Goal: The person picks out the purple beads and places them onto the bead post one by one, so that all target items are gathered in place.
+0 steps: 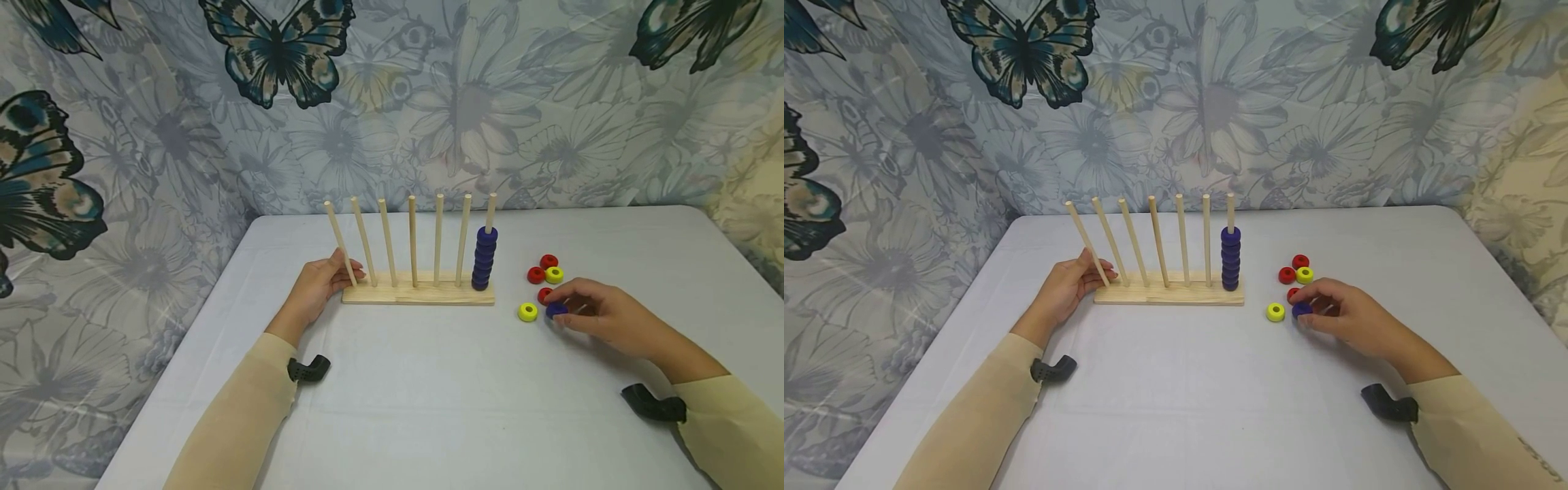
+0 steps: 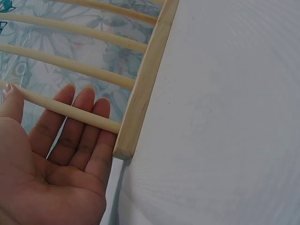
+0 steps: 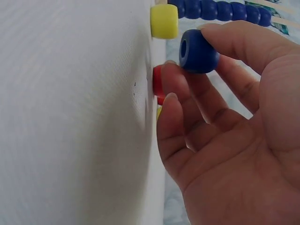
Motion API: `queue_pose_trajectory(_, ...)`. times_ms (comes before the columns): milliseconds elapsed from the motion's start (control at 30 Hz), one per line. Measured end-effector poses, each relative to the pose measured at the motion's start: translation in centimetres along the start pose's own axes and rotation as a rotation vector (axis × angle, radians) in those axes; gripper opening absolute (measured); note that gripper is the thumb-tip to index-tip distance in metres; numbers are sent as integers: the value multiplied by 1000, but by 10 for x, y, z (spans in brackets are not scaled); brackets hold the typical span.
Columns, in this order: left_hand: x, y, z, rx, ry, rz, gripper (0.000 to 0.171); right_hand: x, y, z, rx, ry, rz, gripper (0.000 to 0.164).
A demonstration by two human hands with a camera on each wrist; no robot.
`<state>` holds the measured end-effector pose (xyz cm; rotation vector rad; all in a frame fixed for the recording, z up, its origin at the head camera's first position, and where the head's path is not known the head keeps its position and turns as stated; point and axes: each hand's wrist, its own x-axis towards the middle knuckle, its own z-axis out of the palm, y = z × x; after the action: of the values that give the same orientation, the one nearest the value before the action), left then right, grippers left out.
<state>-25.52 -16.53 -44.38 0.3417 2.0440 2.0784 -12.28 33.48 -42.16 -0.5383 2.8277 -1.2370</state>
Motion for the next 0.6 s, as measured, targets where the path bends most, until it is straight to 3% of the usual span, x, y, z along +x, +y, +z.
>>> queue_pose_trajectory(600,-1,0,1,14,1,6,73,1,-5,0,-32,65,-36,32)
